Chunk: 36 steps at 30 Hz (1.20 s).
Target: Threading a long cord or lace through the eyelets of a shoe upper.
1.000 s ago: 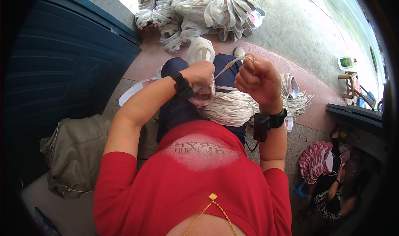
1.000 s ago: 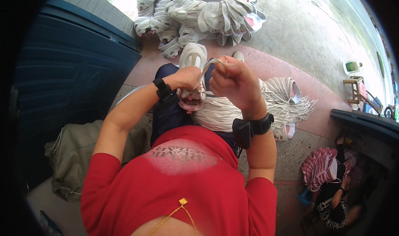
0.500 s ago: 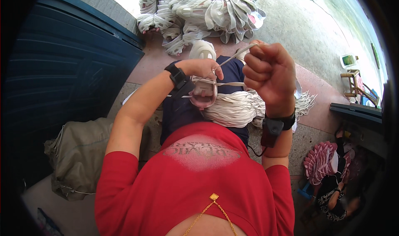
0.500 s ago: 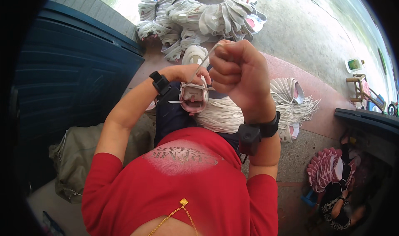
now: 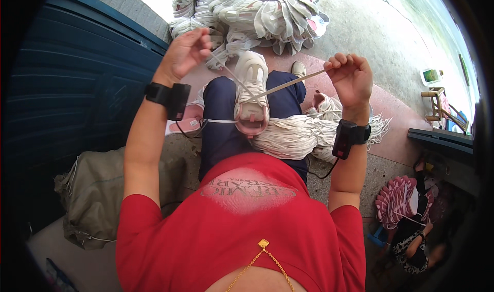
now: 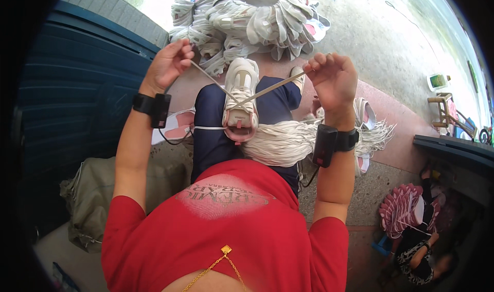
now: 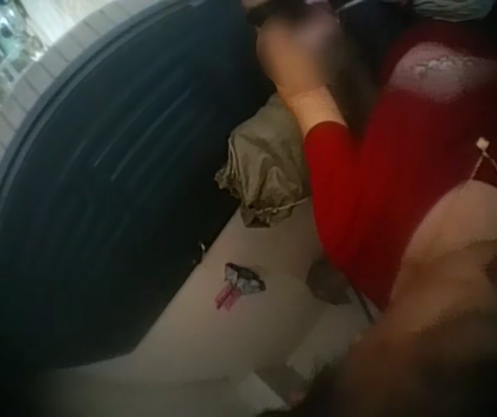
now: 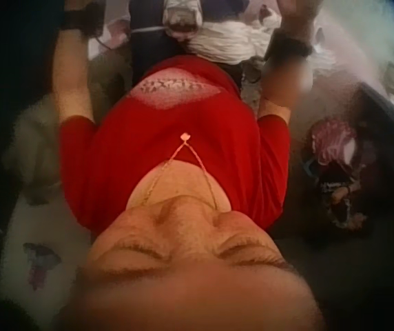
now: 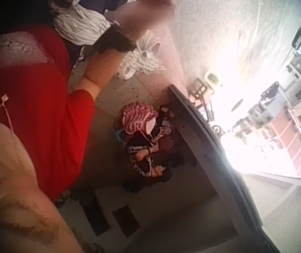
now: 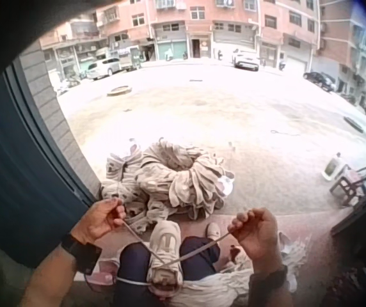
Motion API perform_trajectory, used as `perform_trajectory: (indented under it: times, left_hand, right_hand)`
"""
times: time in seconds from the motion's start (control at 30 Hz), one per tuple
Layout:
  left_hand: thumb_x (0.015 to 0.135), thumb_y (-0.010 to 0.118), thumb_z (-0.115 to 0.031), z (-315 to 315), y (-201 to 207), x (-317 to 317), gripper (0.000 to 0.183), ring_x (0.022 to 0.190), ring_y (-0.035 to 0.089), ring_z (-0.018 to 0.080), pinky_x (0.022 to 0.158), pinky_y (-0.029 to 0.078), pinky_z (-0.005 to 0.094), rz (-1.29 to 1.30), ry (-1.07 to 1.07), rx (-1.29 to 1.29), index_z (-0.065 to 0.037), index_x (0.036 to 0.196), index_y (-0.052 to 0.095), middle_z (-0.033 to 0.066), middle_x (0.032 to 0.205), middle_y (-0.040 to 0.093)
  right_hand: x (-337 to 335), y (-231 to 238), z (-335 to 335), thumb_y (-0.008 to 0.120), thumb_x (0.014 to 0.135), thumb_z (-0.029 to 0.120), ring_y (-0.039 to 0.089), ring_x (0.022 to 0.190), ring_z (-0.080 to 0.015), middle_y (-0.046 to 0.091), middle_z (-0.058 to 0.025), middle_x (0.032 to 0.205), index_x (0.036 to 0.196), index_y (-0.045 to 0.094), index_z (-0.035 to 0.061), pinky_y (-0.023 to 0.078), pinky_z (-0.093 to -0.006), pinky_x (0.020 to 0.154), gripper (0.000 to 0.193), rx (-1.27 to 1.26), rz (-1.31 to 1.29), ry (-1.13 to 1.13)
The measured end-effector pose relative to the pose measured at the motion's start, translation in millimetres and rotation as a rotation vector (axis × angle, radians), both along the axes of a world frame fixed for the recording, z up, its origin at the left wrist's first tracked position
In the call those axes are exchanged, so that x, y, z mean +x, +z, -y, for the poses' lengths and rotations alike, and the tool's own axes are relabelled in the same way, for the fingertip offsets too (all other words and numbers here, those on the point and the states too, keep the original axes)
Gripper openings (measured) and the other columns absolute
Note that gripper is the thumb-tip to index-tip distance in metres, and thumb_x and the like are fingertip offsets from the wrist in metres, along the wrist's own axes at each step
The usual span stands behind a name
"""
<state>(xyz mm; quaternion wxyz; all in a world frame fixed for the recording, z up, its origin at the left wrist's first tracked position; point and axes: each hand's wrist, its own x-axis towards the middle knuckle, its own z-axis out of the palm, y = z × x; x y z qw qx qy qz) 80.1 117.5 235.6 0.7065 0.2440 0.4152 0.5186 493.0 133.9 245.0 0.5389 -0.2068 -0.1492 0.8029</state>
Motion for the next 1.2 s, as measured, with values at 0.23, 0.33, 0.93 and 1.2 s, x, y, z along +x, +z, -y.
perform_trajectory:
  times: [0.23,0.33,0.93,1.2]
  left_hand:
    - [0.102,0.057,-0.025,38.7,-33.8,-14.8,0.028,0.062,0.043,0.0029,0.054,0.035,0.0203,-0.676,-0.026,0.078,0.000,0.108,0.068,-0.0033,0.077,0.059]
    - [0.098,0.062,-0.026,73.8,-78.0,6.0,0.029,0.070,0.057,0.0059,0.064,0.048,0.0251,-1.184,-0.275,0.165,-0.001,0.104,0.075,0.0022,0.085,0.072]
    - [0.090,0.061,-0.018,125.9,-113.0,63.0,0.019,0.088,0.059,0.0354,0.077,0.050,0.0470,-1.677,-0.348,0.504,-0.004,0.080,0.069,0.0137,0.080,0.067]
    - [0.081,0.065,-0.021,120.7,-102.8,78.2,0.014,0.089,0.057,0.0282,0.075,0.042,0.0444,-1.891,-0.184,0.703,-0.009,0.075,0.069,0.0076,0.074,0.064]
  right_hand:
    - [7.7,-32.5,-5.5,0.047,0.099,0.028,0.048,0.073,-0.0192,0.051,-0.0055,0.075,0.075,0.052,0.0078,0.042,-0.0361,0.074,0.032,0.136,0.365,-0.068]
    - [-5.2,-67.7,13.9,0.051,0.100,0.025,0.052,0.073,-0.0144,0.056,-0.0035,0.079,0.090,0.059,0.0054,0.045,-0.0305,0.072,0.023,0.268,0.939,-0.045]
    - [-99.7,-163.0,108.9,0.057,0.092,0.016,0.060,0.091,-0.0342,0.066,-0.0127,0.090,0.089,0.067,0.0069,0.046,-0.0476,0.079,0.014,0.893,1.731,0.249]
    - [-105.7,-145.6,109.4,0.068,0.084,0.028,0.056,0.084,-0.0238,0.060,-0.0025,0.078,0.079,0.071,0.0128,0.038,-0.0405,0.075,0.016,1.115,1.910,-0.082]
